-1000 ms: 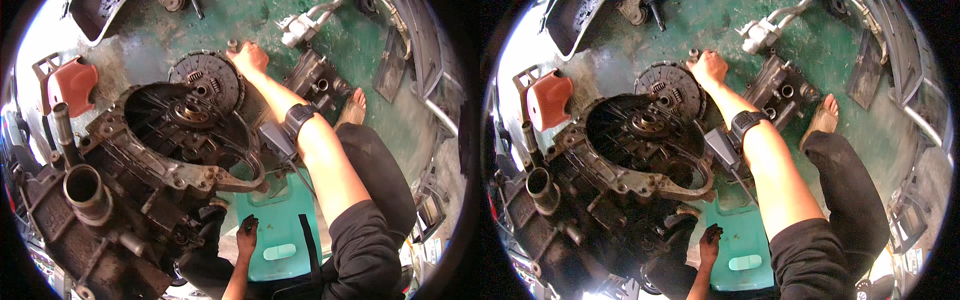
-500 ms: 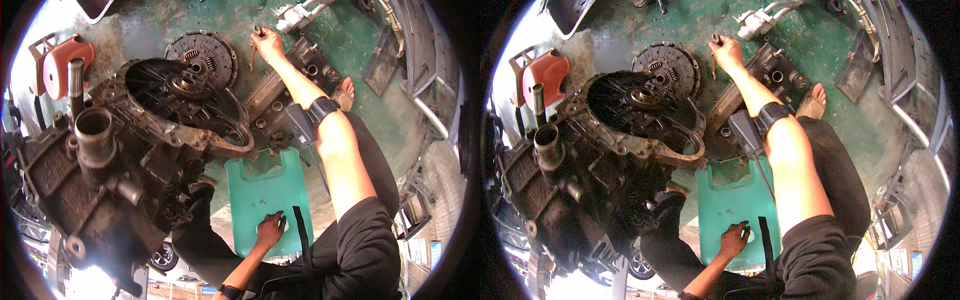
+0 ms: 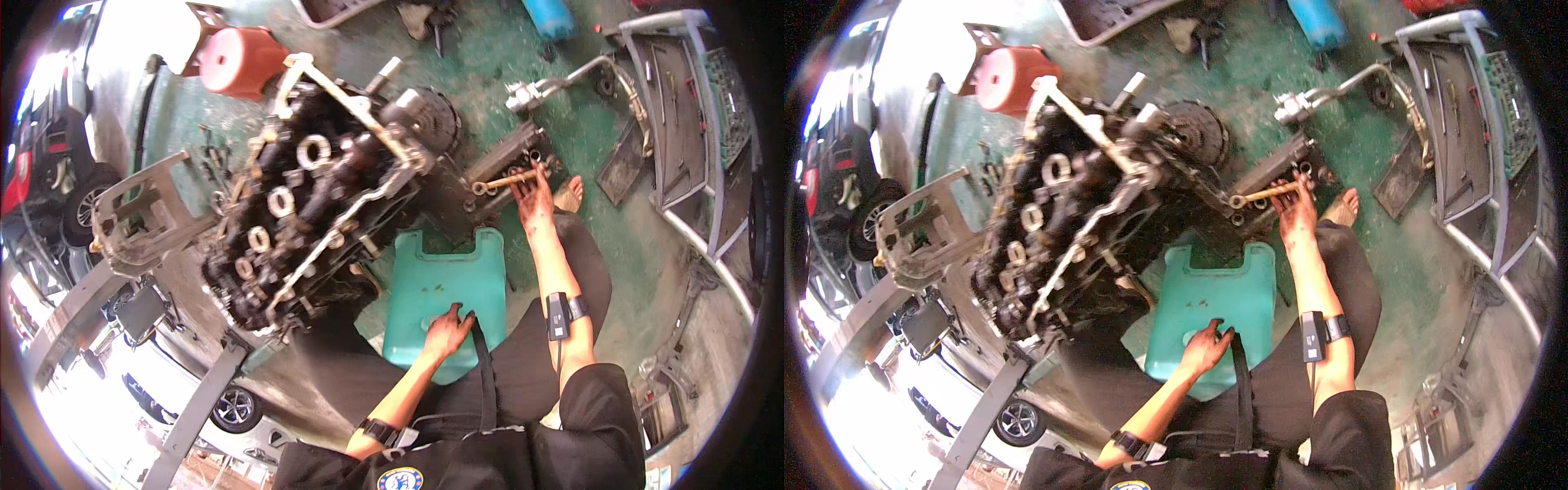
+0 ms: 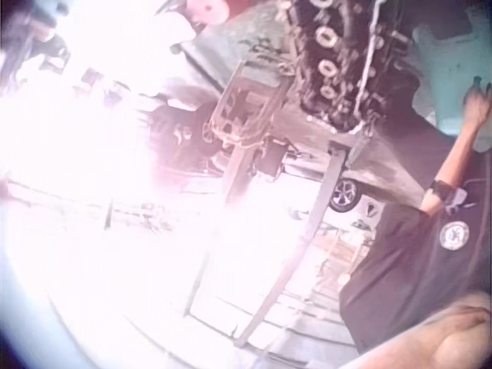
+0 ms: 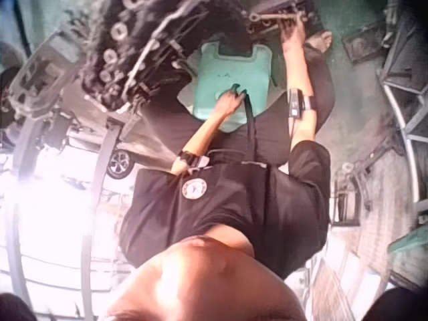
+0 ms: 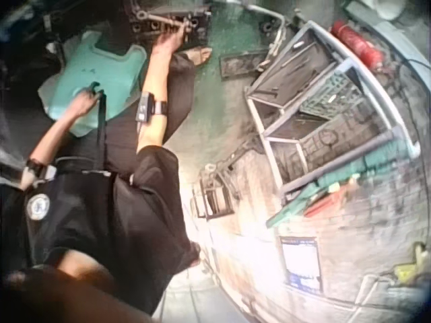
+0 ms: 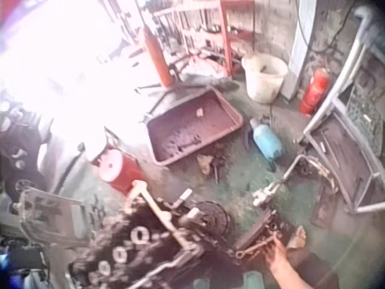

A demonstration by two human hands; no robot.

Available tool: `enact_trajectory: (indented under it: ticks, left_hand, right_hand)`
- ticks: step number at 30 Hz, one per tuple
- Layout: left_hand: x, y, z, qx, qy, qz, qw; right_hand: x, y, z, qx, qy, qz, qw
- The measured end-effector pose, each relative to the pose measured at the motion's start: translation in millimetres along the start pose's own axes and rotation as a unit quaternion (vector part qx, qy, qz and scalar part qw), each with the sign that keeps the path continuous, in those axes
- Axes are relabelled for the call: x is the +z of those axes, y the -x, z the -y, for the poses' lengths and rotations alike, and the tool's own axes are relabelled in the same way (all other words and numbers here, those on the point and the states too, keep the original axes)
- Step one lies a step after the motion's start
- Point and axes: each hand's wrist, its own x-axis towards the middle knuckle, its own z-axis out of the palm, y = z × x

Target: The person sits on the floor and uses a wrench to loosen bolts on a cylinder head assembly. They put on gloves, then continue tightening bolts on the camshaft area with the wrench.

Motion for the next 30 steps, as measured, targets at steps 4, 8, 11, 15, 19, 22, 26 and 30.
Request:
enact_trajectory:
  ticks: [4,8,11,15,19,22,26,30]
  left_hand:
    - [-30.6,-23.5,11.6,0.064,0.088,-0.039,0.993]
    - [-32.8,-33.6,39.2,0.13,0.1,-0.071,0.984]
    - [-33.7,-26.1,53.1,0.143,0.121,-0.066,0.98]
    - [-24.0,-13.1,50.7,0.163,0.106,-0.103,0.976]
    - [-4.2,5.1,62.6,0.169,-0.009,-0.101,0.98]
    - [8.8,22.1,85.3,0.169,-0.003,-0.113,0.979]
    - [16.0,17.4,103.4,0.217,0.048,-0.157,0.962]
    - [20.8,-0.2,114.7,0.225,0.07,-0.182,0.955]
  right_hand:
    - [14.3,29.2,16.3,-0.039,-0.003,-0.115,0.993]
    - [33.8,54.6,41.0,-0.106,-0.001,-0.061,0.993]
    - [40.6,86.7,59.1,-0.13,0.081,-0.015,0.988]
    - [31.0,121.2,58.2,-0.152,0.127,0.0,0.98]
    - [-9.2,140.1,18.8,-0.173,0.129,-0.048,0.975]
    - [-34.1,148.0,-12.3,-0.146,0.043,-0.087,0.984]
    - [-46.6,161.1,-43.5,-0.147,0.002,-0.035,0.989]
    - [-70.7,187.7,-47.1,-0.062,0.053,-0.029,0.996]
